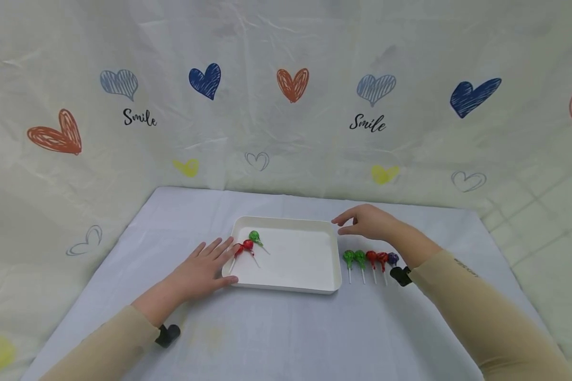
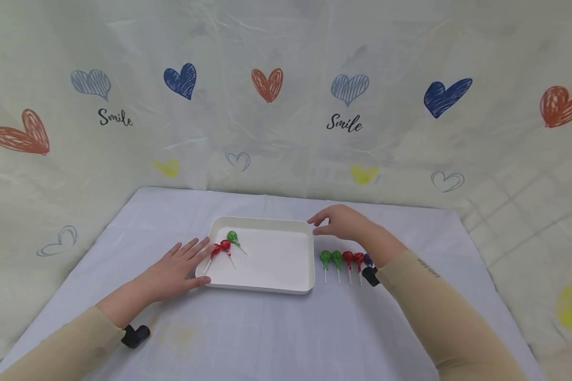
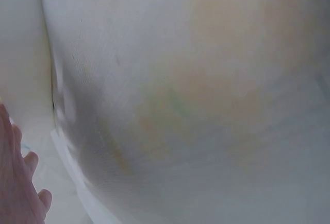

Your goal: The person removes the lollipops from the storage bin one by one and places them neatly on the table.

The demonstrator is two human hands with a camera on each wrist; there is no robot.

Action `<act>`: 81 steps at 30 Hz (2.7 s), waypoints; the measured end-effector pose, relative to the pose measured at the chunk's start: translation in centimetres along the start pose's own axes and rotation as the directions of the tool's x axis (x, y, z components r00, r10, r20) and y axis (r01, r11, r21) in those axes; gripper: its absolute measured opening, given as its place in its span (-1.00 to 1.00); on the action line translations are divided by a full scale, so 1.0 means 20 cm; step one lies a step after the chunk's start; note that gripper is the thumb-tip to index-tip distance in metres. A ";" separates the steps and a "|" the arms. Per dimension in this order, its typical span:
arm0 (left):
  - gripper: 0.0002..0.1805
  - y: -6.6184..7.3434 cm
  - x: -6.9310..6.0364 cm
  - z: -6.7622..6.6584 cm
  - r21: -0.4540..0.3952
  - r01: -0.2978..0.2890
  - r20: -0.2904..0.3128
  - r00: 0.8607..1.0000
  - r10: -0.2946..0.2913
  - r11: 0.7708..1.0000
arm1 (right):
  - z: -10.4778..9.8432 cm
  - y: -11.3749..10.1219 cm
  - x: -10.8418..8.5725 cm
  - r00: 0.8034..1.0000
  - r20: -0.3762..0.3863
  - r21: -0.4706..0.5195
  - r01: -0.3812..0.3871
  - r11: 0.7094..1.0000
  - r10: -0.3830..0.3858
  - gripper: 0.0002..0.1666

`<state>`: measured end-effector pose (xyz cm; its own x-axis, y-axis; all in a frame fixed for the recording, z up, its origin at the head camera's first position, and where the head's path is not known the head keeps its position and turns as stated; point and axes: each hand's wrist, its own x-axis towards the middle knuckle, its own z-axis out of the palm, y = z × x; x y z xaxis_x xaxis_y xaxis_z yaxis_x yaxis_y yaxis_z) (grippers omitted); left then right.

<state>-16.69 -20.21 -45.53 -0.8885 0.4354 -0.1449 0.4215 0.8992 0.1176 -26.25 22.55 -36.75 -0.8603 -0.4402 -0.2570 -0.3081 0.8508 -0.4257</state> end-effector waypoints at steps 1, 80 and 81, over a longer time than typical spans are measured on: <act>0.04 0.00 0.00 0.00 -0.001 0.000 0.000 1.000 0.000 1.000 | 0.01 -0.01 0.02 1.000 0.002 0.002 0.002 1.000 -0.002 -0.57; 0.00 -0.03 -0.01 0.01 -0.022 -0.057 -0.052 0.997 0.055 0.998 | 0.40 -0.72 0.57 0.962 0.231 -0.254 0.203 0.946 -0.144 -0.72; 0.01 -0.03 0.00 0.01 -0.019 -0.057 -0.058 0.997 0.056 0.998 | 0.40 -0.72 0.57 0.963 0.231 -0.246 0.199 0.949 -0.142 -0.72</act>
<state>-16.82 -20.80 -45.85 -0.8723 0.4821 -0.0812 0.4684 0.8717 0.1443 -28.33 3.11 -40.45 -0.6905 -0.6110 -0.3872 -0.5635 0.7900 -0.2418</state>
